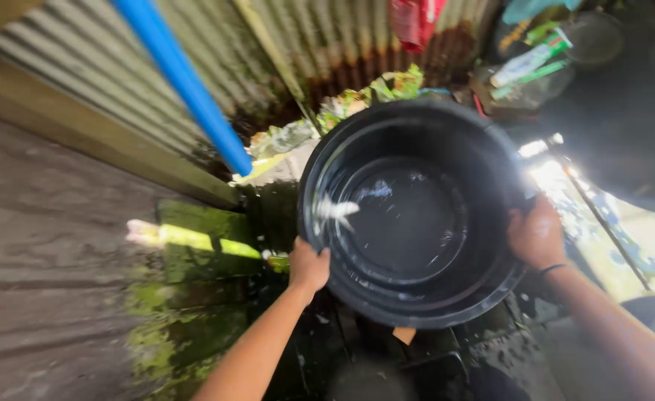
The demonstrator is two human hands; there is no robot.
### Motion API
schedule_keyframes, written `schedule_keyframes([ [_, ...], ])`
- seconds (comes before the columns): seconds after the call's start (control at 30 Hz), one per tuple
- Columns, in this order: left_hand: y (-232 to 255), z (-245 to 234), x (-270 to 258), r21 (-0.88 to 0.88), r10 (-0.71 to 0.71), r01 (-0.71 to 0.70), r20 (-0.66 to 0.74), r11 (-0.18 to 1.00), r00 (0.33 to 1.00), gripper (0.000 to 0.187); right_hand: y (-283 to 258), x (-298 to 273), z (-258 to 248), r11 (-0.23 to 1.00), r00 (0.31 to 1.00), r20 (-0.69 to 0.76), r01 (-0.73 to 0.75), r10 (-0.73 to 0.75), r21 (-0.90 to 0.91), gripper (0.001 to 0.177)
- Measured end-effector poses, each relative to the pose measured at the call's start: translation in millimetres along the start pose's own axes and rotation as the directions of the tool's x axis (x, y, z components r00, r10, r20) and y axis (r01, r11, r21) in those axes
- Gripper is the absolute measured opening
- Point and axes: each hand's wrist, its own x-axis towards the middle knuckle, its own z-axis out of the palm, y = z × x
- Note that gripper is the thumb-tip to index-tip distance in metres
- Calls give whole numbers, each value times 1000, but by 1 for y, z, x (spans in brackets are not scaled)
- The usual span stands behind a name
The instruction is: Hand washing a shirt in a basin with detergent and water.
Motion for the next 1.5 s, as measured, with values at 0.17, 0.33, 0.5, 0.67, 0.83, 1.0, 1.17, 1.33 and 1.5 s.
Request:
schedule_keyframes([
  [0.17, -84, -5, -17, -275, -129, 105, -71, 956, 989, 50, -56, -12, 52, 981, 992, 94, 68, -86, 180, 50],
  [0.33, -115, 11, -21, -190, -235, 197, -202, 962, 951, 66, -97, -14, 47, 984, 970, 196, 118, -143, 134, 70],
  [0.5, 6, -78, -52, -169, 162, -333, -620, 928, 768, 72, -178, 15, -9, 970, 926, 323, 231, -197, -72, 98],
  [0.67, 173, -223, -127, 313, 622, -883, -783, 350, -31, 43, -293, 39, -73, 840, 739, 545, 51, -395, 540, 67],
  [0.83, 315, -299, -138, 645, 793, -687, -586, 335, -164, 52, -336, 56, -33, 600, 481, 767, -484, -425, 636, 71],
  [1.0, 336, -280, -136, 703, 841, -522, -537, 484, 57, 50, -397, 48, -84, 311, 418, 782, -750, -463, 584, 64],
  [1.17, 300, -252, -141, 621, 735, -658, -661, 425, -149, 72, -399, 65, -100, 190, 535, 744, -746, -400, 638, 53],
  [1.33, 337, -296, -113, 740, 758, -482, -617, 469, -209, 73, -398, 63, -95, 298, 433, 773, -746, -463, 596, 73],
  [1.5, 348, -310, -83, 531, 764, -787, -634, 313, -123, 41, -391, 41, -71, 313, 334, 837, -815, -433, 487, 81],
])
